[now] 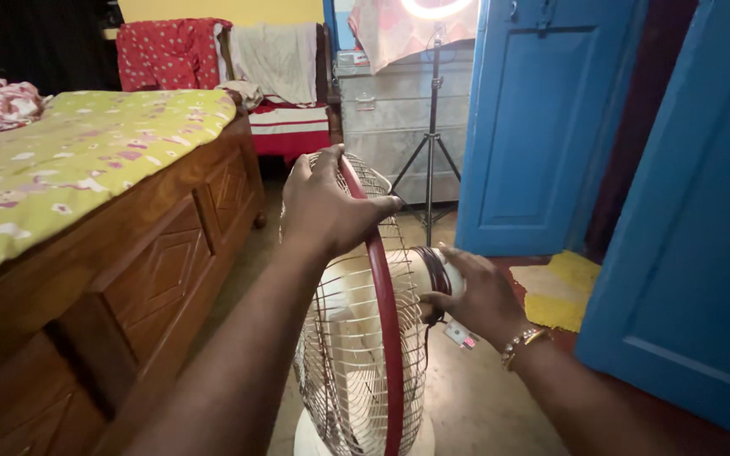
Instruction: The person uses a screwdriver to adjust the electrical plug of a standing fan, then wraps the power cord around the fan's neck and secures it with a cable tie. The person also adjusts the fan head angle.
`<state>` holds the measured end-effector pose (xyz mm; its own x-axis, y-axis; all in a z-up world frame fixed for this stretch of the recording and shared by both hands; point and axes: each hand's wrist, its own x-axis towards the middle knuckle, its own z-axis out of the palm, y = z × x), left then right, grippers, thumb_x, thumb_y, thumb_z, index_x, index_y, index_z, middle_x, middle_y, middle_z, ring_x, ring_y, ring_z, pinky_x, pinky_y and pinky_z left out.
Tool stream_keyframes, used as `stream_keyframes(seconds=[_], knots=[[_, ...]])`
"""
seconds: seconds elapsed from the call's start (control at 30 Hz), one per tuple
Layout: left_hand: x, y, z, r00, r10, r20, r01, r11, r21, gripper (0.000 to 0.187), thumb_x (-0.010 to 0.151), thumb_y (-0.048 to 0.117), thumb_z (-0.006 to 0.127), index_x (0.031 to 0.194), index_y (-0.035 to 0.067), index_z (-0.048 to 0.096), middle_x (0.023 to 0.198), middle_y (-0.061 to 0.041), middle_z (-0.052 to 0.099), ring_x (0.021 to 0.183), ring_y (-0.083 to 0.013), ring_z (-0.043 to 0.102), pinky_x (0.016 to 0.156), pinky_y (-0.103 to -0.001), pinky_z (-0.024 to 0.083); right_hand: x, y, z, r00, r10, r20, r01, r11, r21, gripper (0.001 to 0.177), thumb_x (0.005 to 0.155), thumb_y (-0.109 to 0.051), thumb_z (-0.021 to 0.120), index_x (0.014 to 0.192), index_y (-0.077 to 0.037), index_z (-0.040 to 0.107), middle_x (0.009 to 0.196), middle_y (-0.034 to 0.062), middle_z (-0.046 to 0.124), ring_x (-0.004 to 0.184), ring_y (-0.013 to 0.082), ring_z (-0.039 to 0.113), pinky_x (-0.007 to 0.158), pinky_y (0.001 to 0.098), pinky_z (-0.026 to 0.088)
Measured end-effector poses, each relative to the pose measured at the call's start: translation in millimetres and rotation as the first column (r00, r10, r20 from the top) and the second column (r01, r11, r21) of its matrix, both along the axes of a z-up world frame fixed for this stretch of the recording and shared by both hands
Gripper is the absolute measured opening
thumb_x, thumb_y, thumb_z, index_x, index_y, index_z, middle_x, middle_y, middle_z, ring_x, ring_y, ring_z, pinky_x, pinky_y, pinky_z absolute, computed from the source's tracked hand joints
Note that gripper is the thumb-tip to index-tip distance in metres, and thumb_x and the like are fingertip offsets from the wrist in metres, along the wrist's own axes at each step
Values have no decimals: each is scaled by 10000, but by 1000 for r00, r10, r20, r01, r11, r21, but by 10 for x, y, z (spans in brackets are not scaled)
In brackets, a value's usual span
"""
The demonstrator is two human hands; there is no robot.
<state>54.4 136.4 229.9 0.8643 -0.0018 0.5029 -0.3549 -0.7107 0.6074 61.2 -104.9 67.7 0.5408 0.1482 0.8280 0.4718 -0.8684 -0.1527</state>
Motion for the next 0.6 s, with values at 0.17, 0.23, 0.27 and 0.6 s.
stream_keyframes(seconds=[0.17, 0.23, 0.27, 0.6], knots=[[57, 132, -51, 998, -31, 48, 33, 999, -30, 1068, 582, 556, 867, 1499, 179, 471, 1582, -213, 356, 1459, -355, 374, 1191, -417, 320, 63, -27, 144, 952, -3, -306, 106, 941, 322, 511, 868, -350, 741, 1318, -124, 650, 1143, 128, 745, 1046, 276, 736, 902, 366, 568], [74, 209, -56, 996, -64, 65, 68, 996, -60, 1046, 586, 531, 872, 1490, 173, 485, 1582, -207, 361, 1452, -342, 390, 1185, -407, 326, 83, -27, 192, 950, -28, -312, 130, 941, 313, 414, 875, -335, 729, 1242, -146, 694, 1074, 115, 746, 1014, 273, 733, 883, 377, 559], [74, 244, -66, 994, -80, 69, 85, 993, -77, 1037, 591, 519, 873, 1487, 165, 490, 1578, -205, 371, 1447, -335, 406, 1185, -401, 333, 78, -18, 191, 948, -57, -312, 143, 955, 259, 333, 880, -332, 728, 1163, -156, 738, 1039, 106, 744, 996, 274, 728, 868, 387, 553], [41, 190, -119, 986, -102, 134, 117, 987, -109, 963, 611, 467, 883, 1443, 123, 540, 1497, -163, 492, 1351, -304, 527, 1137, -382, 412, 139, 46, 144, 960, -163, -227, 219, 943, 249, 197, 919, -279, 716, 1040, -138, 781, 1049, 118, 743, 974, 335, 700, 818, 431, 542]])
